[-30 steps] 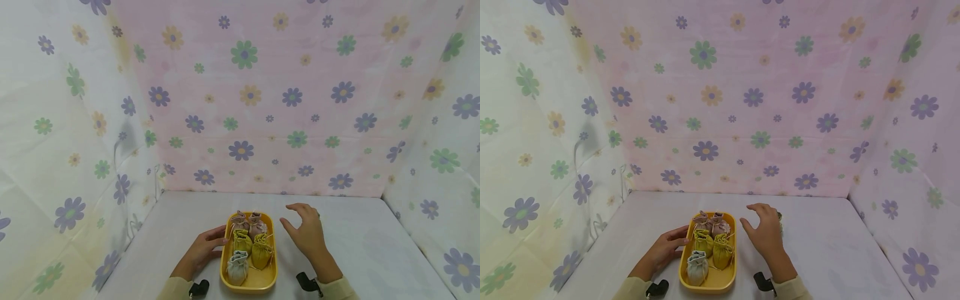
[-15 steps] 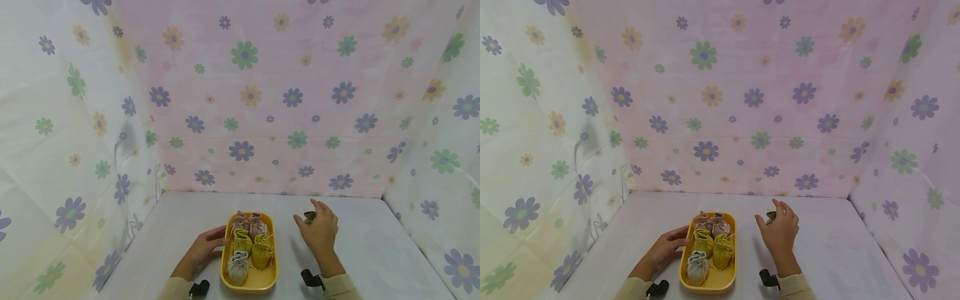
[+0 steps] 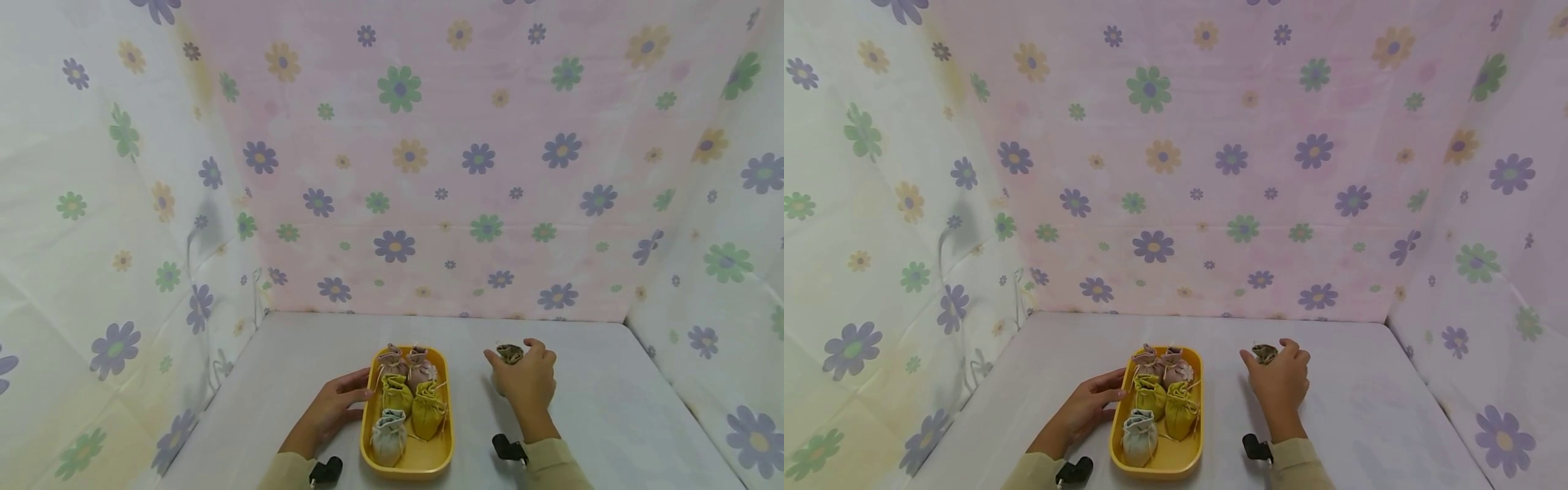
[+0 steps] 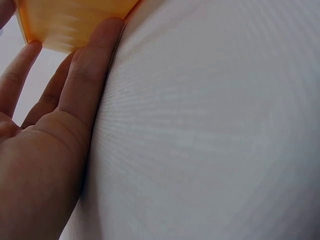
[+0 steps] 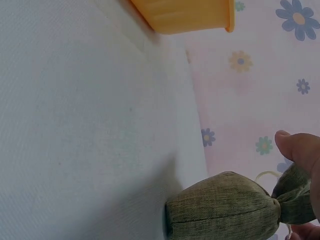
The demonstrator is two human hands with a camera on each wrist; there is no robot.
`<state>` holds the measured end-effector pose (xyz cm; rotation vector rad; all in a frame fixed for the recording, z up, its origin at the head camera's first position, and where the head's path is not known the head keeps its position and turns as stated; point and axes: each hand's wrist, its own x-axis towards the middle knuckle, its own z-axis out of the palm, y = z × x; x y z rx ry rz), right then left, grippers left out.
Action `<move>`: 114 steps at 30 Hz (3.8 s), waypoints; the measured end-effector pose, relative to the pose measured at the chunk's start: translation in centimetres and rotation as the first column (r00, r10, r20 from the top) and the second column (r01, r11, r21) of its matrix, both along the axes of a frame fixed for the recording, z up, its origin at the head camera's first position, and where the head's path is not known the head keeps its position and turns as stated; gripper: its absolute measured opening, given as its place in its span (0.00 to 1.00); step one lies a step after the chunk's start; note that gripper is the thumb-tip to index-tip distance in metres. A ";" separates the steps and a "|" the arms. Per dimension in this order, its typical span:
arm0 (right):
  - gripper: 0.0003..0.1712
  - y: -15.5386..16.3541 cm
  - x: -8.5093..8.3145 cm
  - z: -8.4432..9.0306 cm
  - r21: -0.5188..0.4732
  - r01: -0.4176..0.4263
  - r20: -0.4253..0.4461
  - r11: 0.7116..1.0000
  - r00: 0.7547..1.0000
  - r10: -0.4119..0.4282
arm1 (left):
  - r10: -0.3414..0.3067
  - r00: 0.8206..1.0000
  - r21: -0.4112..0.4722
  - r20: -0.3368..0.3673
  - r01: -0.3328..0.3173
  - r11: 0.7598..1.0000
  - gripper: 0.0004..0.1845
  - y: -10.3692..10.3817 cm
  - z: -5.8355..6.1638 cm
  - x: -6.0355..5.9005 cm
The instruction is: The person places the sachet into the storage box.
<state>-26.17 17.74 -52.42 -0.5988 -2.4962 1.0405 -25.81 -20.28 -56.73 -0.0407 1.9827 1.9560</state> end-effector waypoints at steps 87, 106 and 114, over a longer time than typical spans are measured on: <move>0.11 -4.4 7.6 9.6 0.003 -0.375 -0.495 0.927 0.805 0.327 | -0.030 0.999 0.019 -0.030 0.031 0.999 0.41 -0.1 -0.2 -0.2; 0.17 -6.9 9.9 9.4 -0.054 -0.620 -0.467 0.783 0.709 0.529 | -0.025 0.999 0.035 -0.023 0.026 0.999 0.41 -0.1 -0.3 -0.3; 0.17 -7.9 10.1 8.4 -0.100 -0.675 -0.418 0.731 0.696 0.584 | -0.023 1.000 0.039 -0.018 0.024 0.999 0.41 -0.1 -0.1 -0.1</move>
